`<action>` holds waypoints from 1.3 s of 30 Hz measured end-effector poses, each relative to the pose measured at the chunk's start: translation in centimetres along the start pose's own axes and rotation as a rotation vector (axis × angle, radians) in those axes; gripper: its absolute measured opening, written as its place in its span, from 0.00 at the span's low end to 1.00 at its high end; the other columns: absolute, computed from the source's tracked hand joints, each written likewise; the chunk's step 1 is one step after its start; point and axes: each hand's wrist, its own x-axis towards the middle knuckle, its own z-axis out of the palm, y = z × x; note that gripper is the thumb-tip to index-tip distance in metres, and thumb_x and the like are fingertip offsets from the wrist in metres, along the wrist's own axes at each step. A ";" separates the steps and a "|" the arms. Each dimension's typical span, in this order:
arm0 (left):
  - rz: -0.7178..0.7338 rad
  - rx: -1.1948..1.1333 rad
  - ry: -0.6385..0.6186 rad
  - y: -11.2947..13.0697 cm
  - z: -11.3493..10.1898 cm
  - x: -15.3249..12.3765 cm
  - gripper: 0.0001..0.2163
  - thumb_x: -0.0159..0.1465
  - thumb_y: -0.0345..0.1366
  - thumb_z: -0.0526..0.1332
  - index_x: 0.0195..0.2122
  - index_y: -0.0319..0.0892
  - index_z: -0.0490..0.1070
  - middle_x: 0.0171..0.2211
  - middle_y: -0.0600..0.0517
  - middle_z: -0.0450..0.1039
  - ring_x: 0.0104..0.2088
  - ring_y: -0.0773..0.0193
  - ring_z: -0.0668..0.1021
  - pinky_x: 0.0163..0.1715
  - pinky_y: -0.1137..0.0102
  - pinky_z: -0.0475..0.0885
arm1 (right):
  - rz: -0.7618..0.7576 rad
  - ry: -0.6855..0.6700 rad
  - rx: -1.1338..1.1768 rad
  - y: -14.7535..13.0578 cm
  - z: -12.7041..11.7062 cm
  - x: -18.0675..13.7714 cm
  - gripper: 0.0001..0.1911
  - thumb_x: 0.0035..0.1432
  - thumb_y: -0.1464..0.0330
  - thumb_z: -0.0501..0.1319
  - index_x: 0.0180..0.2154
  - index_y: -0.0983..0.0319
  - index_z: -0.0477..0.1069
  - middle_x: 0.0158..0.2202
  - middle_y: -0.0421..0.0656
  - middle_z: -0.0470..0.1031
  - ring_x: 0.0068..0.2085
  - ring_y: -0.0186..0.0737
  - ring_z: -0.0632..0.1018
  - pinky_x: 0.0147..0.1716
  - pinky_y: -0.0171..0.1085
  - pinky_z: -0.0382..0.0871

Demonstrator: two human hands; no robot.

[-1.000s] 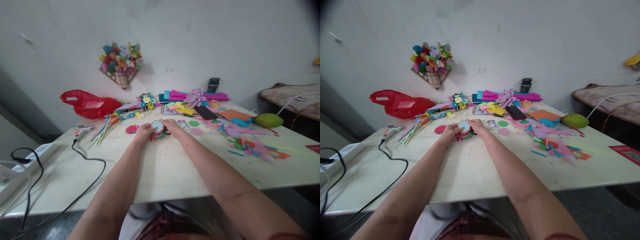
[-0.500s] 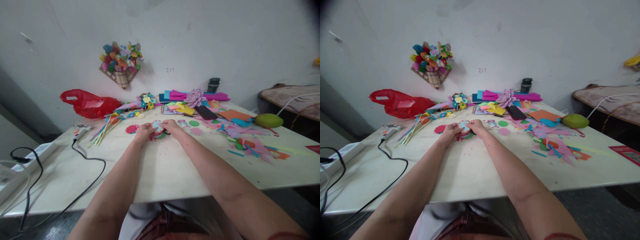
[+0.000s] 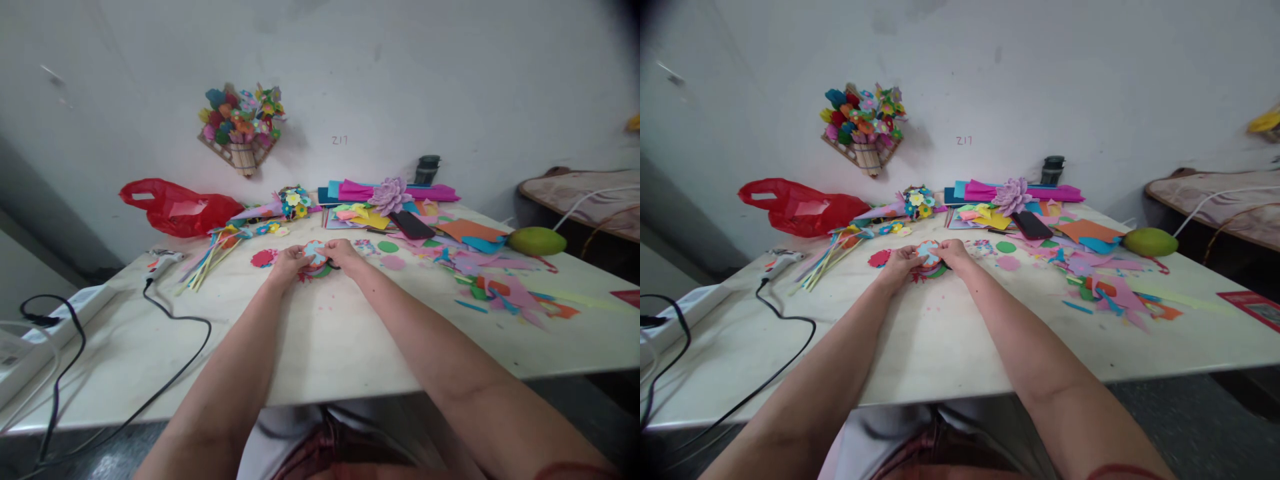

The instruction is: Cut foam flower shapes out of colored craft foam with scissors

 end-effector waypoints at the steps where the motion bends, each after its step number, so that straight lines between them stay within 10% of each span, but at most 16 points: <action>1: 0.004 0.001 0.001 0.0 0.0 0.0 0.21 0.40 0.35 0.74 0.35 0.36 0.70 0.23 0.50 0.76 0.26 0.60 0.79 0.30 0.67 0.74 | -0.004 0.001 -0.008 0.1 0.0 0.0 0.20 0.35 0.57 0.68 0.18 0.62 0.61 0.13 0.32 0.58 0.17 0.26 0.56 0.18 0.31 0.46; 15: -0.052 -0.075 0.099 0.3 -0.1 0.3 0.24 0.50 0.55 0.64 0.35 0.36 0.71 0.22 0.47 0.75 0.24 0.59 0.79 0.26 0.68 0.74 | -0.073 0.069 -0.031 0.6 0.5 0.2 0.22 0.35 0.52 0.65 0.18 0.61 0.58 0.14 0.31 0.53 0.19 0.27 0.53 0.18 0.32 0.45; 30: -0.046 -0.018 0.029 0.2 -0.1 -0.2 0.18 0.41 0.42 0.73 0.27 0.36 0.72 0.24 0.49 0.76 0.24 0.62 0.78 0.27 0.70 0.73 | -0.075 0.051 0.054 -0.2 1.0 -0.5 0.20 0.38 0.58 0.66 0.17 0.61 0.59 0.14 0.31 0.52 0.19 0.26 0.53 0.19 0.31 0.46; 39: -0.034 -0.028 0.169 0.3 -0.4 0.2 0.15 0.43 0.39 0.72 0.25 0.37 0.70 0.22 0.51 0.74 0.24 0.63 0.78 0.26 0.70 0.74 | -0.107 0.147 -0.425 -0.9 -0.8 -0.1 0.15 0.57 0.60 0.56 0.27 0.63 0.72 0.27 0.44 0.75 0.29 0.37 0.74 0.26 0.33 0.61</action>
